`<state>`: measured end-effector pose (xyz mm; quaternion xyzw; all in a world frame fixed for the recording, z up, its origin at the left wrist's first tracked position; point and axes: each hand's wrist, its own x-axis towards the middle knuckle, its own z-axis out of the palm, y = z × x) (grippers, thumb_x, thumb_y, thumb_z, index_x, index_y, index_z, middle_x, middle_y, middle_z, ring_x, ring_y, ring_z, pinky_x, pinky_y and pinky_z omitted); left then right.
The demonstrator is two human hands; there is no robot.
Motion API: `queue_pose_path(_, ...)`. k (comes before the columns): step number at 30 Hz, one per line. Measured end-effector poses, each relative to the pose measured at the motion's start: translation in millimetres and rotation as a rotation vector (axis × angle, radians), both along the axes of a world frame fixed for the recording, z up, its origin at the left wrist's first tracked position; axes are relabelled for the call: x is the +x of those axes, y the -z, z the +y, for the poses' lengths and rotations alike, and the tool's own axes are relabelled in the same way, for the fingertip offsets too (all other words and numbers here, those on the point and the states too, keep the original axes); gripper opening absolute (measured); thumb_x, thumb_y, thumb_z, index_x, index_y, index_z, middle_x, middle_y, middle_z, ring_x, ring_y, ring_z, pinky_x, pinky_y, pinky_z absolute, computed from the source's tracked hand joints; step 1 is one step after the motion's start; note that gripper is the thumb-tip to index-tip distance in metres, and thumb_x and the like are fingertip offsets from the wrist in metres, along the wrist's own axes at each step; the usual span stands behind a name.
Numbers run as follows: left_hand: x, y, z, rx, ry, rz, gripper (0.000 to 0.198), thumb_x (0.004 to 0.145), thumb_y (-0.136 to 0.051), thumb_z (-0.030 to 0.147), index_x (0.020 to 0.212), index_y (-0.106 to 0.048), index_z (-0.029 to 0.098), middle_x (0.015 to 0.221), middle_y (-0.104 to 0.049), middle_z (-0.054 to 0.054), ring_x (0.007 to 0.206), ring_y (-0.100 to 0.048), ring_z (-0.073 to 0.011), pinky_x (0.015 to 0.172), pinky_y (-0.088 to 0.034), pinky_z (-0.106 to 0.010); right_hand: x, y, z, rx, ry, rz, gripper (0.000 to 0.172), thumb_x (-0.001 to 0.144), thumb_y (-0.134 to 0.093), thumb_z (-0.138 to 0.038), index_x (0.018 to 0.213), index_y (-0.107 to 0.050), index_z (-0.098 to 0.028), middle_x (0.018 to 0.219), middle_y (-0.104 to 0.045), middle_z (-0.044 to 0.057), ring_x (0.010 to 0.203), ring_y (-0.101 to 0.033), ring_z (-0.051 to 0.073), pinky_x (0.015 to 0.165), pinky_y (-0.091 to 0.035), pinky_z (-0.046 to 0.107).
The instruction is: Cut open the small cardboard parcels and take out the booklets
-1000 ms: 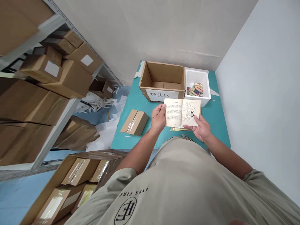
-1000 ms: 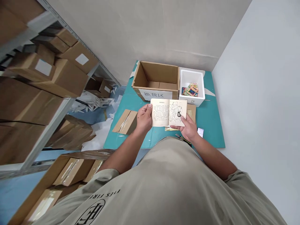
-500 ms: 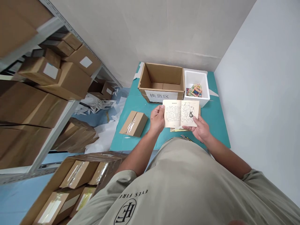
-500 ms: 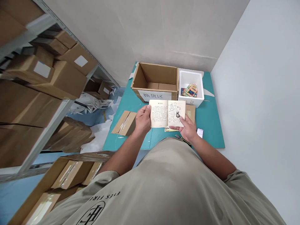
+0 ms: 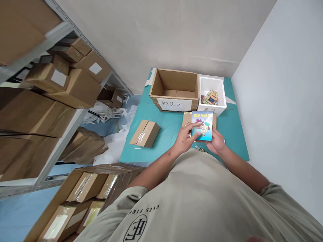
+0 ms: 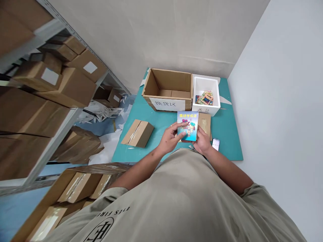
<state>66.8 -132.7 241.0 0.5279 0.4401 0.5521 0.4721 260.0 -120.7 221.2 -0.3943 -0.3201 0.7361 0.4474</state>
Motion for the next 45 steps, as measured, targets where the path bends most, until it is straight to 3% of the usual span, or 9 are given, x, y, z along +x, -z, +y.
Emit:
queue_pose_path(4,3,8.2,-3,0.026,-0.090,0.082,0.034,0.087,-0.100,0.039,0.119,-0.095,0.031,0.110,-0.086,-0.009,0.091,-0.075,-0.0258,0.075,-0.055,-0.034,1,0.8,-1,0.012,-0.064,0.046,0.054,0.102,-0.084,-0.068,0.141,-0.077,-0.032,0.140,-0.088,0.009,0.132,-0.083,0.035,0.093,-0.080,0.056)
queue_pose_path(7,3,17.9,-3,-0.003,-0.118,0.074,0.033,0.085,-0.099,0.035,0.118,-0.095,0.030,0.110,-0.087,-0.009,0.082,-0.070,-0.0215,0.070,-0.052,-0.031,1,11.6,-2,0.061,-0.081,-0.006,0.060,0.090,-0.101,-0.057,0.140,-0.076,-0.034,0.135,-0.088,0.004,0.116,-0.087,0.027,0.085,-0.081,0.042)
queue_pose_path(13,-11,51.5,-8,-0.151,-0.053,0.031,0.050,0.082,-0.100,0.048,0.126,-0.090,0.027,0.143,-0.079,-0.014,0.108,-0.080,-0.0255,0.087,-0.068,-0.035,27,58.0,13,0.060,-0.061,-0.161,0.061,0.076,-0.110,-0.051,0.117,-0.073,-0.026,0.100,-0.088,0.000,0.061,-0.081,0.017,0.048,-0.065,0.023)
queue_pose_path(16,-28,70.1,-16,-0.266,-0.076,0.112,0.064,0.079,-0.102,0.054,0.135,-0.085,0.028,0.163,-0.069,-0.016,0.123,-0.080,-0.0296,0.092,-0.070,-0.038,59,61.7,68,0.096,0.092,-0.220,0.061,0.075,-0.110,-0.044,0.119,-0.071,-0.025,0.099,-0.088,-0.001,0.065,-0.081,0.017,0.053,-0.068,0.025)
queue_pose_path(22,-50,89.5,-31,-0.384,-0.113,0.210,0.072,0.083,-0.096,0.063,0.144,-0.080,0.028,0.167,-0.066,-0.017,0.136,-0.077,-0.0361,0.100,-0.070,-0.043,121,29.5,244,0.009,0.374,-0.452,0.053,0.104,-0.088,-0.019,0.152,-0.066,-0.018,0.111,-0.087,0.006,0.075,-0.082,0.013,0.067,-0.071,0.020)
queue_pose_path(26,-56,97.2,-41,-0.416,-0.119,0.242,0.071,0.088,-0.092,0.063,0.149,-0.077,0.028,0.175,-0.061,-0.016,0.141,-0.075,-0.0367,0.103,-0.069,-0.045,150,37.2,289,-0.222,0.424,-0.738,0.064,0.107,-0.089,-0.017,0.163,-0.058,-0.009,0.109,-0.084,0.012,0.069,-0.077,0.012,0.063,-0.069,0.017)
queue_pose_path(38,-75,127.0,-51,-0.479,-0.202,0.208,0.072,0.085,-0.092,0.065,0.145,-0.078,0.027,0.168,-0.068,-0.017,0.144,-0.075,-0.0412,0.107,-0.068,-0.050,148,81.1,269,-0.209,0.246,-0.735,0.063,0.112,-0.078,-0.016,0.170,-0.051,-0.021,0.119,-0.085,0.010,0.086,-0.083,0.015,0.076,-0.073,0.023)
queue_pose_path(41,-76,129.3,-47,-0.488,-0.160,0.181,0.074,0.085,-0.092,0.066,0.146,-0.078,0.027,0.169,-0.069,-0.016,0.145,-0.075,-0.0405,0.110,-0.067,-0.050,138,108.8,226,-0.199,0.197,-0.730,0.059,0.110,-0.077,-0.016,0.164,-0.055,-0.023,0.119,-0.086,0.009,0.091,-0.084,0.016,0.078,-0.072,0.022)
queue_pose_path(45,-83,139.1,-48,-0.530,-0.147,0.131,0.076,0.084,-0.093,0.067,0.146,-0.079,0.027,0.165,-0.073,-0.016,0.145,-0.075,-0.0398,0.113,-0.066,-0.051,123,179.2,107,-0.298,0.079,-0.806,0.050,0.106,-0.077,-0.022,0.153,-0.063,-0.023,0.118,-0.087,0.011,0.094,-0.087,0.020,0.079,-0.072,0.028)
